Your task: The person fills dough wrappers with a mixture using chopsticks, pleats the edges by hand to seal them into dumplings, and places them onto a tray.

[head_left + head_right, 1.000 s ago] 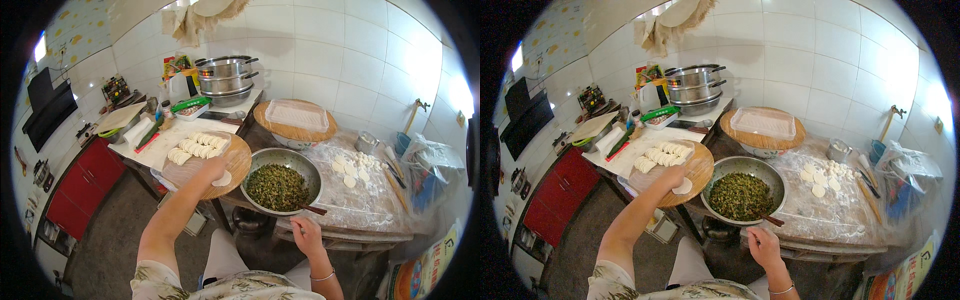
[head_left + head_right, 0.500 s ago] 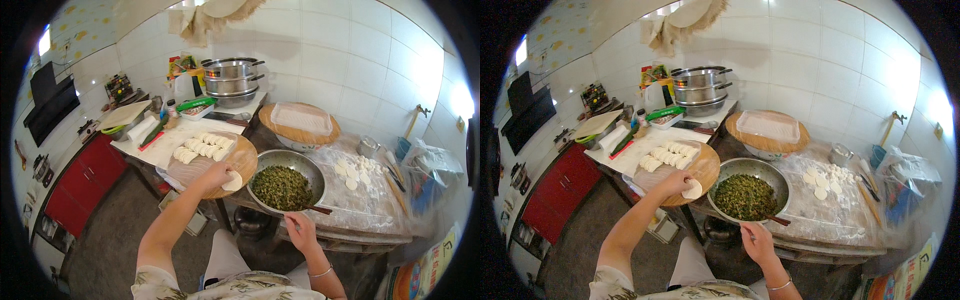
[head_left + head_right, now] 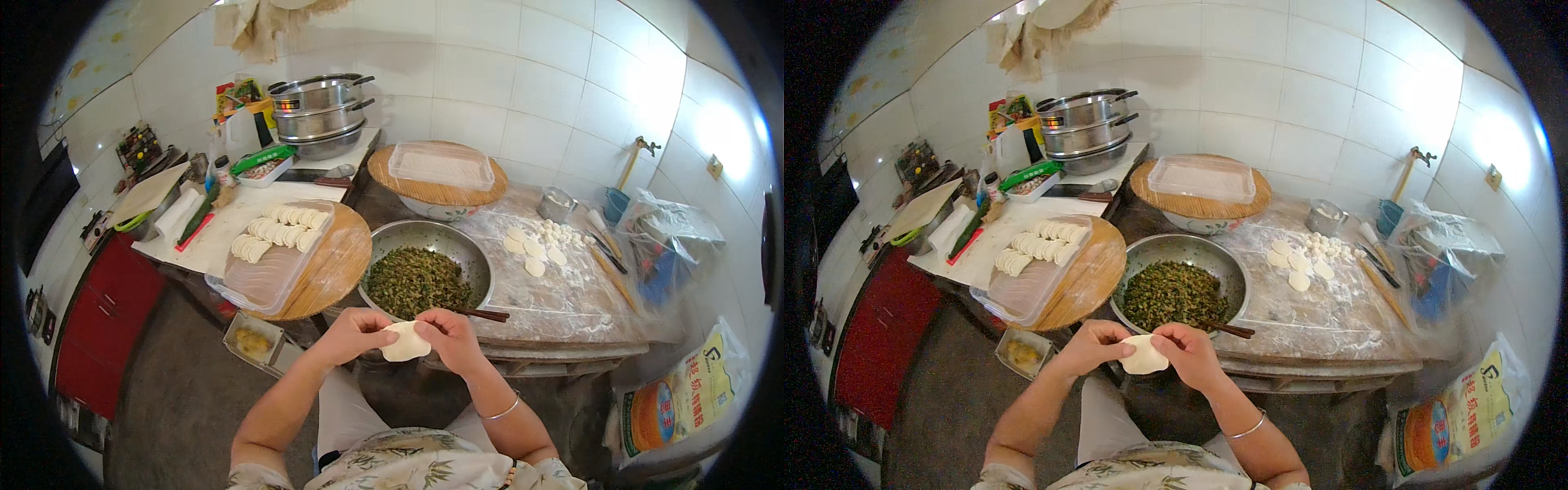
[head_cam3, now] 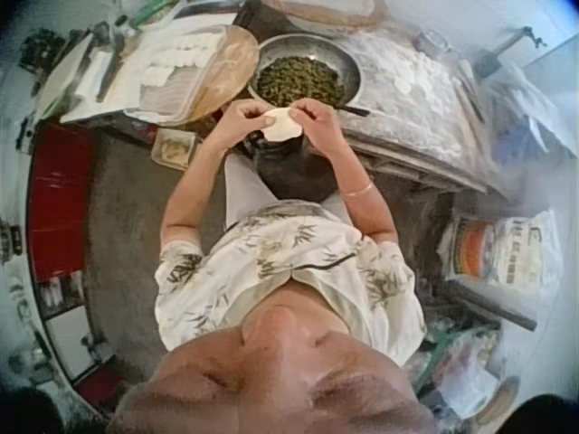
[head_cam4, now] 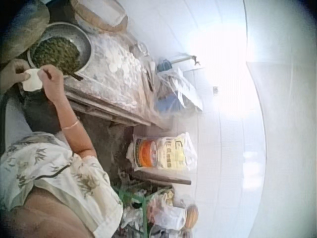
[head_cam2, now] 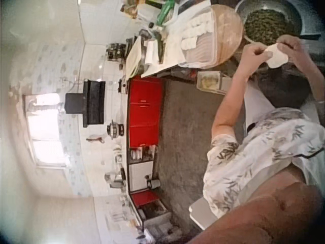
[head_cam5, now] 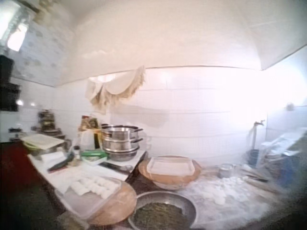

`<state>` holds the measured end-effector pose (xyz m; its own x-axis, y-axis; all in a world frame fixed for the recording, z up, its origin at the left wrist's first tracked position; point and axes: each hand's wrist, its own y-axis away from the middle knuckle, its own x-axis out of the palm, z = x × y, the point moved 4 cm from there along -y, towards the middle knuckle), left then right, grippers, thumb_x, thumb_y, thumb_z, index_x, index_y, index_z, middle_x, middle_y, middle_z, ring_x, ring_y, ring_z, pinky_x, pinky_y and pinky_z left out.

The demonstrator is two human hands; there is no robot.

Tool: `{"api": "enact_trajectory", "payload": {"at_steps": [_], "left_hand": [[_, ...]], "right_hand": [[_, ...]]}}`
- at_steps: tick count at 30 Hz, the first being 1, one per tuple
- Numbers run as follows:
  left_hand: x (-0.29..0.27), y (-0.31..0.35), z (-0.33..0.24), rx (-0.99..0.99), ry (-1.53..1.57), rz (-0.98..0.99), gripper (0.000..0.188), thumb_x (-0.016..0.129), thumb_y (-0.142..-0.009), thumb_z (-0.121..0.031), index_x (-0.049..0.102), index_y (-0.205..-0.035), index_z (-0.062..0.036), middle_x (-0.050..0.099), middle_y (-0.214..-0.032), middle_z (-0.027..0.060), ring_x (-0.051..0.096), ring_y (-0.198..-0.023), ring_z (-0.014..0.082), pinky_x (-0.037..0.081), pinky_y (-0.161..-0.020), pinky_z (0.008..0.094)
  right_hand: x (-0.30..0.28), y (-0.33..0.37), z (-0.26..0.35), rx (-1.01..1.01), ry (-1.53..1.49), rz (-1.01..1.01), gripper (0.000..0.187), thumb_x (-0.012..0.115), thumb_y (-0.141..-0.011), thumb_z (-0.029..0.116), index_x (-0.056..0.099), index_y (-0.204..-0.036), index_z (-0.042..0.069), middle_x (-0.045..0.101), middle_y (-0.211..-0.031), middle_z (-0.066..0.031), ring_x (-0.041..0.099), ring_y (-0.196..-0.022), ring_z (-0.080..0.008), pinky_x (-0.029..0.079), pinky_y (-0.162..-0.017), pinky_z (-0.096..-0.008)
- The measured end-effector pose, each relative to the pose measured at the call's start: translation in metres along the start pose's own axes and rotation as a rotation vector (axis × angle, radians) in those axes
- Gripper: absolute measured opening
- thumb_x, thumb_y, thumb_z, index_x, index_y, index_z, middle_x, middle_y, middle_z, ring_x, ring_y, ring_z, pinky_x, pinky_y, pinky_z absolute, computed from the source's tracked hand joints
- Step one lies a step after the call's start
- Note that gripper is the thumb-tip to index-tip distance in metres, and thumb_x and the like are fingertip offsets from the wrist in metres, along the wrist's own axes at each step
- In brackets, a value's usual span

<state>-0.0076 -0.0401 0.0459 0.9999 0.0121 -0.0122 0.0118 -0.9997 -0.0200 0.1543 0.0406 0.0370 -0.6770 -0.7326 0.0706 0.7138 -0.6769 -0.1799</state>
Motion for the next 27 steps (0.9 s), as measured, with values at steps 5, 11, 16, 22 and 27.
{"api": "enact_trajectory", "payload": {"at_steps": [5,11,16,22,27], "left_hand": [[0.02,-0.004,0.036,-0.026,0.291,-0.042,0.02,0.06,-0.09,-0.017,0.062,-0.102,-0.0009,0.064,-0.089,0.0038,0.059,-0.075,0.0076,0.049,-0.062,0.0221],[0.035,-0.006,0.031,-0.15,0.078,0.089,0.028,0.057,-0.092,-0.021,0.06,-0.108,0.0016,0.065,-0.09,0.0055,0.061,-0.075,0.0103,0.052,-0.06,0.0234],[0.034,-0.009,0.042,-0.062,0.236,-0.226,0.03,0.056,-0.093,-0.022,0.059,-0.11,0.0019,0.066,-0.094,0.0069,0.063,-0.078,0.0125,0.054,-0.062,0.0254],[0.038,-0.009,0.061,-0.115,0.287,-0.151,0.031,0.049,-0.096,-0.021,0.056,-0.115,0.0029,0.064,-0.102,0.0088,0.064,-0.087,0.0168,0.054,-0.077,0.0324],[0.042,-0.017,0.063,-0.085,0.644,-0.195,0.035,0.046,-0.097,-0.023,0.051,-0.12,0.0031,0.061,-0.111,0.0109,0.062,-0.099,0.0212,0.051,-0.088,0.0356]], "right_hand": [[-0.004,0.0,-0.008,0.026,-0.068,-0.041,0.013,0.058,-0.09,0.012,0.063,-0.095,0.0,0.06,-0.08,0.0022,0.053,-0.07,-0.0038,0.044,-0.062,-0.0207],[-0.009,0.002,-0.01,-0.041,0.15,-0.127,0.02,0.059,-0.09,0.016,0.061,-0.102,0.0,0.062,-0.084,-0.0007,0.055,-0.072,-0.0065,0.045,-0.062,-0.0225],[-0.019,0.007,-0.026,0.218,-0.217,-0.148,0.024,0.061,-0.09,0.02,0.062,-0.101,-0.001,0.063,-0.084,-0.001,0.055,-0.069,-0.0058,0.045,-0.059,-0.0214],[-0.022,0.008,-0.022,0.126,0.184,-0.1,0.02,0.058,-0.091,0.018,0.064,-0.098,0.0,0.061,-0.075,0.0015,0.053,-0.064,-0.0044,0.044,-0.056,-0.0205],[-0.027,0.009,-0.028,0.052,0.119,-0.307,0.02,0.058,-0.091,0.018,0.065,-0.092,0.0,0.06,-0.069,0.0009,0.051,-0.058,-0.0051,0.043,-0.053,-0.0214]]}}
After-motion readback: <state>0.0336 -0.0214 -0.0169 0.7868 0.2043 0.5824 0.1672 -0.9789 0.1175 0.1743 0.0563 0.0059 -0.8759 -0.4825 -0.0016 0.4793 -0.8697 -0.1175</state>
